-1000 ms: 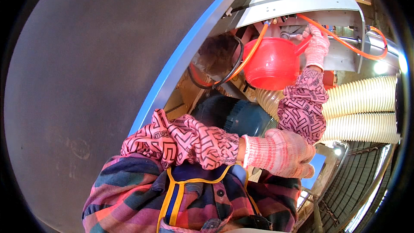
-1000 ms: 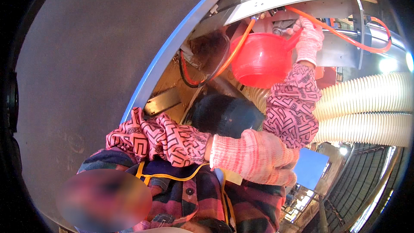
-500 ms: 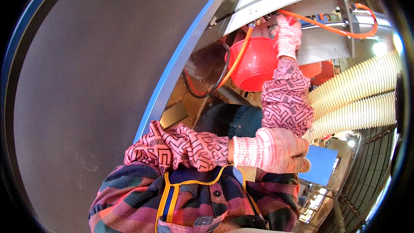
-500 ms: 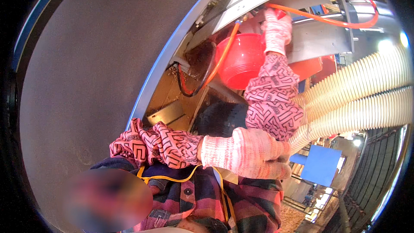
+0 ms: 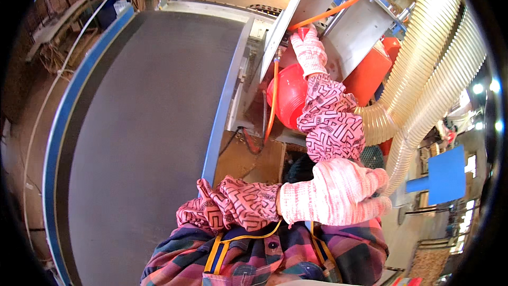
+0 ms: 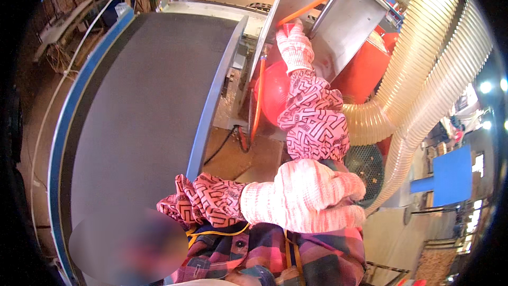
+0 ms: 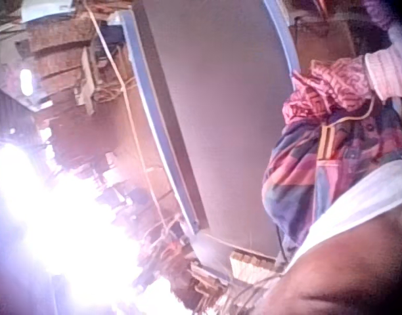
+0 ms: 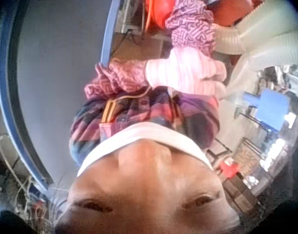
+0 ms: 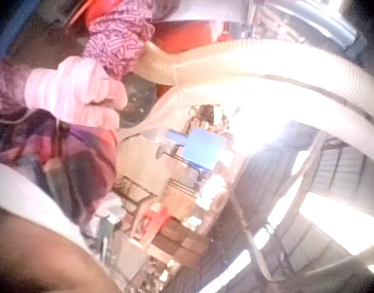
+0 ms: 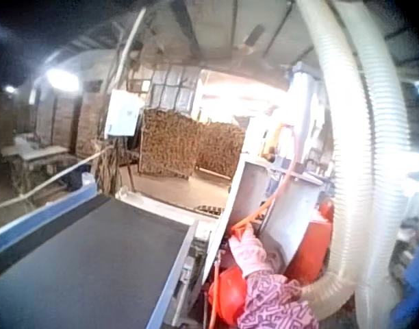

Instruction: The person arranges wooden planks on a conveyor belt and then pours a white liquid from a red bucket into a machine hopper using a red ladle. The person uses both hands to handle the planks and the ladle while wearing gloves.

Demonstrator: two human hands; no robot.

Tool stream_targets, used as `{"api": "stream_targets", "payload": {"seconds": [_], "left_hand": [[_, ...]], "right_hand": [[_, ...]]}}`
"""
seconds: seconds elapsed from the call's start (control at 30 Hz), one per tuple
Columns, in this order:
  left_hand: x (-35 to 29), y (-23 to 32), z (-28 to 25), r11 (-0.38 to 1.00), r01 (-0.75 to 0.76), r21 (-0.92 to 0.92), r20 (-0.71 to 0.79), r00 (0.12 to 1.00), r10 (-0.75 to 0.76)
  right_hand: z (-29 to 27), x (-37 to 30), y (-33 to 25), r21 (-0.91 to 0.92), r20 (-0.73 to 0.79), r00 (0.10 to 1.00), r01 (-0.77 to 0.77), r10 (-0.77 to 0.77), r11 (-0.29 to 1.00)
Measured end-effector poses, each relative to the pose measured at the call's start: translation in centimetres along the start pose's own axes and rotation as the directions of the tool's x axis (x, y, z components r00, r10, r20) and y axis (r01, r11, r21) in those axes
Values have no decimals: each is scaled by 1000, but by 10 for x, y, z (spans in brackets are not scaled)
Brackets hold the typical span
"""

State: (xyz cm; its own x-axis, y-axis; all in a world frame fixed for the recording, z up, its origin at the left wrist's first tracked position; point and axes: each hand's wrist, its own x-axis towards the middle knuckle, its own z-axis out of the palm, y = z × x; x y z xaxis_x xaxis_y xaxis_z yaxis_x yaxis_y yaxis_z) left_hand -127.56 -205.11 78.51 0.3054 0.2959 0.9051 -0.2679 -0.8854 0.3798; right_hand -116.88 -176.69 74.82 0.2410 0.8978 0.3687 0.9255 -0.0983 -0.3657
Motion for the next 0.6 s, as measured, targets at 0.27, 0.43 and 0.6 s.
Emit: {"api": "stream_targets", "payload": {"seconds": [0.27, 0.43, 0.6], "left_hand": [[-8, 10, -2, 954, -232, 190, 46, 973, 227], [-3, 18, -19, 977, -186, 104, 279, 948, 151], [-6, 14, -18, 969, -236, 70, 276, 938, 209]], "right_hand": [[2, -3, 0, 48, 64, 996, -59, 56, 997], [3, -2, 10, 53, 24, 999, -26, 25, 998], [0, -4, 8, -18, 30, 1000, -2, 2, 1000]]}}
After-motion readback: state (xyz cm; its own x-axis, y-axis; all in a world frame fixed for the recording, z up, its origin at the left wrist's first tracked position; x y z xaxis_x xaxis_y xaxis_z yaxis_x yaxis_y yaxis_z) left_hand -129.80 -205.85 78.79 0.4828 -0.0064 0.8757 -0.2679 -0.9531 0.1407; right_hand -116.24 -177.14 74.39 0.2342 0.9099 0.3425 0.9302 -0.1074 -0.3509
